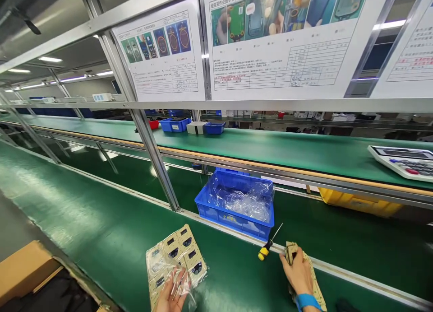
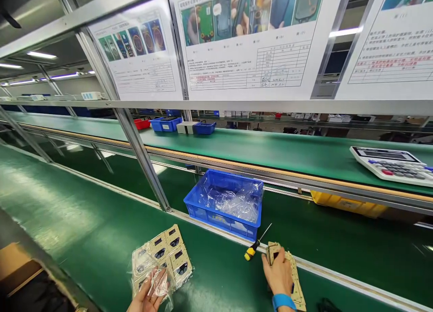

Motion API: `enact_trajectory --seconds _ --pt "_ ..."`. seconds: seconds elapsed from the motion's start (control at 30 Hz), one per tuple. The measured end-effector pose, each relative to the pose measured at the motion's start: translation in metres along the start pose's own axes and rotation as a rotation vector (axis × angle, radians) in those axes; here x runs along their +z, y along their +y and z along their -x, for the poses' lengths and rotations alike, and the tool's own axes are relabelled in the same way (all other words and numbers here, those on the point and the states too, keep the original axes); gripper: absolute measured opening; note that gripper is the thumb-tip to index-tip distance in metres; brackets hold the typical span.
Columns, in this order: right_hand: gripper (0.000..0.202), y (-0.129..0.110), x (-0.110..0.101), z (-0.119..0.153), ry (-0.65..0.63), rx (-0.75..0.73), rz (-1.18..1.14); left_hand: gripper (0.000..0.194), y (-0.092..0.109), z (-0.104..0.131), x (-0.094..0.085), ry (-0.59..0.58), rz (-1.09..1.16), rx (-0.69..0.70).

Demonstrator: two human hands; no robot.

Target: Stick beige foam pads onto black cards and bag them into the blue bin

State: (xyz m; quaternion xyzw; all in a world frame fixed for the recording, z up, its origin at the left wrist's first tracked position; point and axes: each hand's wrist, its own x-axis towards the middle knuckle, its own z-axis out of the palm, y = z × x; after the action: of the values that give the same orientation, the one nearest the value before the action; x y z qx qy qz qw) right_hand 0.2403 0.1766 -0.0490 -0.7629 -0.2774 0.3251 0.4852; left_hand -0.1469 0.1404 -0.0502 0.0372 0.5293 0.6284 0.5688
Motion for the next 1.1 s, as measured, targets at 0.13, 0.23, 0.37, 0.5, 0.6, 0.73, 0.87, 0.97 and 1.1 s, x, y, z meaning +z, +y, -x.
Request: enact_trajectory --seconds 0.13,0.23,0.37,0.5,0.6,0.73,0.87,0.97,1.1 --pt "0.089 0.015 -0.02 -0.021 0.074 -0.036 0.433 0.044 -0.004 0.009 0.01 0.003 -0.059 -0.009" --pt "0.091 0.028 0.006 -0.008 -0.014 -0.156 0.492 0.047 -0.011 0.012 0.016 0.006 -0.067 -0.051" --pt "0.086 0.059 0.071 0.024 -0.183 -0.342 0.616 0.048 -0.022 0.01 0.017 -0.026 -0.072 -0.129" --pt "0.083 0.104 0.119 0.043 -0.271 -0.358 0.684 0.044 -0.034 0.007 0.009 -0.049 -0.073 -0.183" --pt "0.081 0.132 0.13 0.045 -0.315 -0.336 0.652 0.042 -0.045 0.003 0.0 -0.084 -0.081 -0.249" --pt "0.086 0.128 0.133 0.05 -0.404 -0.34 0.604 0.055 -0.062 -0.004 -0.01 -0.081 -0.233 -0.247" --pt "0.102 0.074 0.145 0.068 -0.896 -0.325 0.198 0.076 -0.076 -0.003 -0.001 -0.285 -0.439 -0.198" --pt "0.067 0.022 0.159 0.074 -1.172 -0.428 0.095 0.074 -0.073 0.0 0.018 -0.379 -0.456 -0.093" --pt "0.029 -0.045 0.174 0.024 -0.689 -0.926 0.092 0.047 -0.042 -0.015 0.027 -0.28 -0.639 0.313"
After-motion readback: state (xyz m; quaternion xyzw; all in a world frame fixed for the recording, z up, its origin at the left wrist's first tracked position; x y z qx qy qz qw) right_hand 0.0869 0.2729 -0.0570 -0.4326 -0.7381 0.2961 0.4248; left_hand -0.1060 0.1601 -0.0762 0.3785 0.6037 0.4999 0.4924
